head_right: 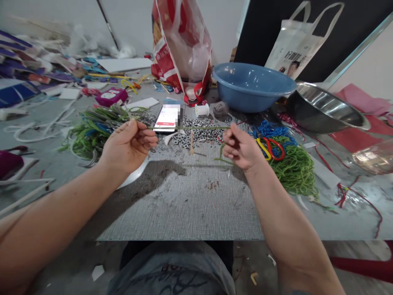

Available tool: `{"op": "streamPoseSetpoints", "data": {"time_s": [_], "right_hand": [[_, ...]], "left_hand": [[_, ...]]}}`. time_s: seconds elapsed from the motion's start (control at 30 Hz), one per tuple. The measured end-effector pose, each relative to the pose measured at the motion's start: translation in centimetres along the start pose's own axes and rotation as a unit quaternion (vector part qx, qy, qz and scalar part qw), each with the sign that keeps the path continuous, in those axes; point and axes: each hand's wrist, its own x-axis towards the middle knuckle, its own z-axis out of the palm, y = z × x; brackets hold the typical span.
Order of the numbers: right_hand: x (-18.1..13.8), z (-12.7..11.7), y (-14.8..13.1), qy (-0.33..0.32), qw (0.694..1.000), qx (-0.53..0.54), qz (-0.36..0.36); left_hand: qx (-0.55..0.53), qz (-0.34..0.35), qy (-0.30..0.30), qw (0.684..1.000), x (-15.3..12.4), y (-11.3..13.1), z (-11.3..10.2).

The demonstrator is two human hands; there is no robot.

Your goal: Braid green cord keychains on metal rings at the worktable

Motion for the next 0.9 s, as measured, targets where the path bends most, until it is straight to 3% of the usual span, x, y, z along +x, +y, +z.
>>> {"op": "streamPoseSetpoints", "data": {"time_s": [0.17,0.23,0.37,0.43,0.47,0.5,0.57,0.6,0.67,0.77,0.9], "right_hand": [[-0.2,-1.3,-1.5,0.083,0.987,-0.077,-0.118],[-0.1,-1.3,-1.3,0.088,0.981,-0.107,-0.138],[-0.2,-0.3,0.2,0.043,0.984,-0.113,-0.132],[-0.6,1.0,1.1,-0.003,0.979,-0.160,-0.124],[-0.9,1.7,1.5,-0.039,0.969,-0.213,-0.118],[-1.2,2.5,2.0,-0.064,0.951,-0.277,-0.124],[-1.8,4.1,2.8,-0.119,0.900,-0.396,-0.135],[-2.0,4.7,3.2,-0.145,0.879,-0.435,-0.133],[-2.3,5.5,4.0,-0.186,0.853,-0.464,-0.150],[-2.2,5.7,4.6,-0.191,0.847,-0.466,-0.172],[-1.8,5.2,4.5,-0.150,0.855,-0.471,-0.157]], "left_hand": [[0.086,-0.007,-0.001,0.996,0.4,-0.5,-0.8],[0.185,-0.014,-0.025,0.982,0.3,-1.0,-0.9],[0.419,-0.047,-0.111,0.900,-0.4,-1.5,-0.8],[0.519,-0.004,-0.148,0.842,-1.3,-1.3,-0.5],[0.545,0.044,-0.136,0.826,-1.9,-1.1,-0.2],[0.550,0.088,-0.126,0.821,-2.5,-1.0,0.0],[0.503,0.147,-0.141,0.840,-3.6,-1.0,0.4],[0.467,0.144,-0.170,0.856,-4.1,-1.1,0.5],[0.391,0.068,-0.266,0.878,-4.6,-1.6,0.7],[0.376,-0.015,-0.346,0.859,-4.8,-2.6,0.9],[0.477,0.053,-0.316,0.818,-4.4,-2.8,1.2]]}}
